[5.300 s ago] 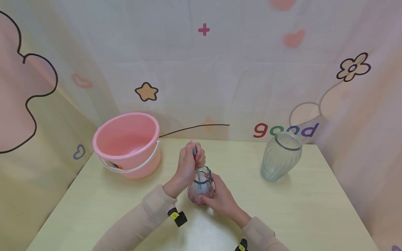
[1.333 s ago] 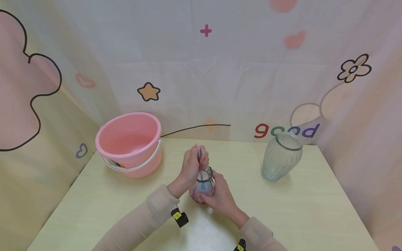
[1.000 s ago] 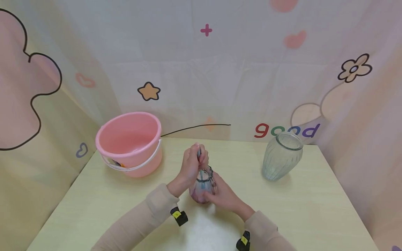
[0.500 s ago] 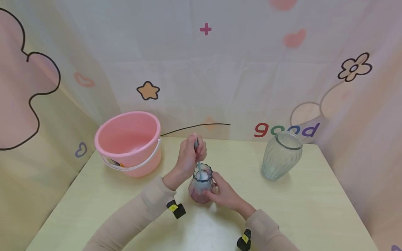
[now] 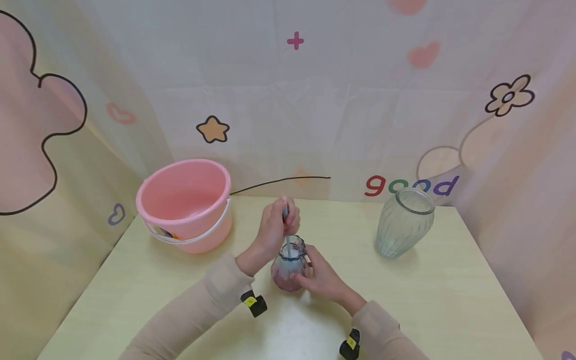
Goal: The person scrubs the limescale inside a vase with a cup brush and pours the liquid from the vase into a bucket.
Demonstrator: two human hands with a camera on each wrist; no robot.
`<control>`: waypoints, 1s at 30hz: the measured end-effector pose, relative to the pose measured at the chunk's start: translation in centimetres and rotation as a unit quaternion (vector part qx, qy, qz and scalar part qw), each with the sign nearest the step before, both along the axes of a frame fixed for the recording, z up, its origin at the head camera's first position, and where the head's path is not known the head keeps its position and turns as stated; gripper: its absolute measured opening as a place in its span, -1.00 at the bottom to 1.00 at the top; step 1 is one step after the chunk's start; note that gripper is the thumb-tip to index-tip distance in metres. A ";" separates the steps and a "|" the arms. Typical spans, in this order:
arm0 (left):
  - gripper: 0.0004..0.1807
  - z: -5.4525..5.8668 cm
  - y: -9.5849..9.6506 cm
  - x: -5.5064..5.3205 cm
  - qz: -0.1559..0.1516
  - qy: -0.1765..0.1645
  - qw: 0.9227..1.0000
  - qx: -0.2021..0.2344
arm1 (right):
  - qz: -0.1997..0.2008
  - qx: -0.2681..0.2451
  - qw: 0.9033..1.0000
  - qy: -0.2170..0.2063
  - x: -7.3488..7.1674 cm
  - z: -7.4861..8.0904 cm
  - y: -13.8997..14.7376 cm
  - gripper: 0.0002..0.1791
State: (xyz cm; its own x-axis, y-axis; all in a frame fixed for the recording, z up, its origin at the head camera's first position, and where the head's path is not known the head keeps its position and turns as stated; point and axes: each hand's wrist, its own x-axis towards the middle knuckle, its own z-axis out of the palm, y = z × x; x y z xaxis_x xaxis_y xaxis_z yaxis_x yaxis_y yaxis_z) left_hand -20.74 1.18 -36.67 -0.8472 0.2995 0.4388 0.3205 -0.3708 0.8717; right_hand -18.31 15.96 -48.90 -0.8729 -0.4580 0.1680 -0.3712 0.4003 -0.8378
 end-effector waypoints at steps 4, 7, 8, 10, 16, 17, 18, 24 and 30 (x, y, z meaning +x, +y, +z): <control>-0.48 -1.0 0.2 0.2 -0.005 -0.025 1.000 -0.016 | -0.006 -0.002 1.000 0.025 0.0 -0.3 -0.1 -0.33; -0.48 -1.5 0.4 0.4 -0.008 -0.033 0.999 -0.026 | -0.010 -0.003 0.999 0.047 0.1 -0.2 -0.3 -0.33; -0.48 -1.6 0.4 0.4 -0.007 -0.032 0.999 -0.027 | -0.012 -0.004 0.999 0.051 0.3 -0.1 -0.4 -0.32; -0.48 -1.7 0.4 0.5 -0.005 -0.031 0.999 -0.024 | -0.015 -0.005 0.998 0.058 0.7 0.7 -0.7 -0.32; -0.47 -1.8 0.4 0.5 -0.004 -0.026 0.999 -0.019 | -0.019 0.003 0.998 0.064 1.8 3.0 -1.3 -0.34; -0.47 -1.8 0.4 0.4 -0.004 -0.026 0.999 -0.019 | -0.020 0.005 0.998 0.064 1.9 3.2 -1.3 -0.34; -0.47 -1.8 0.4 0.4 -0.004 -0.026 0.999 -0.018 | -0.020 0.005 0.998 0.063 2.0 3.3 -1.4 -0.34; -0.47 -1.7 0.2 0.4 0.002 -0.025 0.999 -0.020 | -0.045 0.006 0.997 0.057 1.4 1.9 -1.3 -0.30; -0.50 -1.2 0.1 0.4 0.010 -0.026 0.999 -0.025 | -0.069 0.006 0.996 0.064 0.4 -0.2 -1.1 -0.27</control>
State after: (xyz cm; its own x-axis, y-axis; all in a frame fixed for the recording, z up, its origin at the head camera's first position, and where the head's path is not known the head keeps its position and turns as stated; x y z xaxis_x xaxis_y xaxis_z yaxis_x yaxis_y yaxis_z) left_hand -20.38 1.26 -37.86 -0.8747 0.3024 0.3787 0.2810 -0.3202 0.9047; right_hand -17.87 14.82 -49.09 -0.8995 -0.3382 0.2766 -0.4151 0.4645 -0.7823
